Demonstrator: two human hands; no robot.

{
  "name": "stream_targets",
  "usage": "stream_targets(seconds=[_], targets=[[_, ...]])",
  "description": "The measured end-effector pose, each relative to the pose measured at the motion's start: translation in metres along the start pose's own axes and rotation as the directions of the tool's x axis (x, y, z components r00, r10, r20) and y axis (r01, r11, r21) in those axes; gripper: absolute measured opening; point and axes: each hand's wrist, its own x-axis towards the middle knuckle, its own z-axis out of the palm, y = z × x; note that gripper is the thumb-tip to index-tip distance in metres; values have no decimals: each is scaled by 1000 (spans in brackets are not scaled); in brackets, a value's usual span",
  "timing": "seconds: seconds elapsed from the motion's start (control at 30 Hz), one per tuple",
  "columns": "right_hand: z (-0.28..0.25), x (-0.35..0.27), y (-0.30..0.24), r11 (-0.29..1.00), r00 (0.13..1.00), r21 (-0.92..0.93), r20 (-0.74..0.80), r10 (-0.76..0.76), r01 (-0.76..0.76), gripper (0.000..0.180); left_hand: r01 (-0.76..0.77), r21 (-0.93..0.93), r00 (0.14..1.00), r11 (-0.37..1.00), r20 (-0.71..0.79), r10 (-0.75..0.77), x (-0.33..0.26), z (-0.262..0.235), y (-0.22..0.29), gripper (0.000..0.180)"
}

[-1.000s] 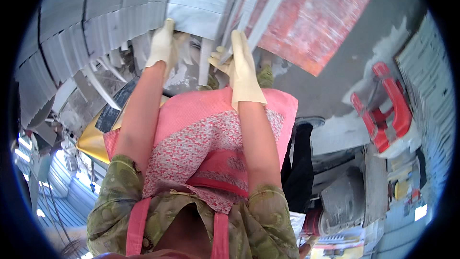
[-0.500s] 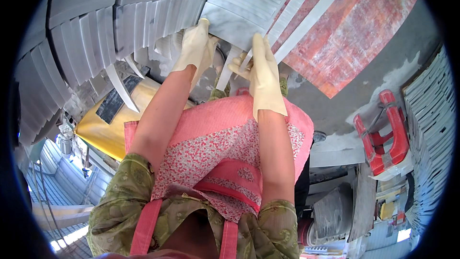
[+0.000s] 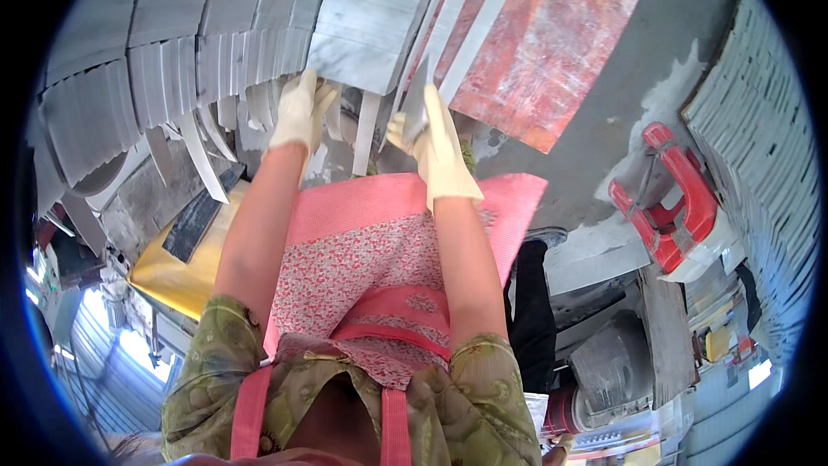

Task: The person repeatedly picks up rectangular white plasterboard pieces from a conveyor belt and stacks them on a nearby table. The person wears gloves and an apron while handling the boards one by one in a factory setting.

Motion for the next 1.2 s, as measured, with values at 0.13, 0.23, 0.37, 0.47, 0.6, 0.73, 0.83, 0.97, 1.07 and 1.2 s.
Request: stream_targets(seconds=[0.13, 0.23, 0.37, 0.47, 0.6, 0.73, 0.83, 0.97, 1.07, 1.2], targets=[[-31, -32, -6, 991, 992, 44, 25, -125, 123, 69, -32, -35, 998, 999, -46, 30, -46, -28, -40, 41], [-43, -58, -15, 920, 997, 384, -35, -72, 79, 53, 72, -130, 993, 989, -88, -84, -68, -48, -73, 41], [-53, -74, -27, 896, 967, 431, 163, -196, 109, 49, 95, -108, 986, 990, -129, -109, -117, -29, -67, 41], [-36, -84, -40, 926, 958, 270, 37, -284, 263, 46, 69, -96, 997, 993, -33, -72, -143, -12, -55, 40], [21, -134, -79, 928, 937, 141, -7, -348, 346, 43, -8, -213, 1000, 977, 18, 12, -173, 22, -10, 44], [48, -164, -108, 865, 859, -123, 251, -447, 486, 44, -240, -280, 950, 930, 131, 284, -219, 58, 61, 49], [72, -175, -123, 785, 752, -208, 502, -427, 584, 43, -294, -171, 860, 940, 381, 339, -258, 70, 120, 55], [104, -205, -122, 586, 556, -149, 561, -614, 797, 36, -375, -172, 819, 911, 398, 412, -312, 80, 164, 54], [115, -232, -132, 463, 479, -189, 575, -663, 866, 33, -419, -222, 749, 880, 463, 473, -326, 63, 165, 49], [146, -282, -118, 405, 468, -245, 578, -668, 881, 31, -404, -309, 678, 861, 530, 509, -350, 30, 173, 48]])
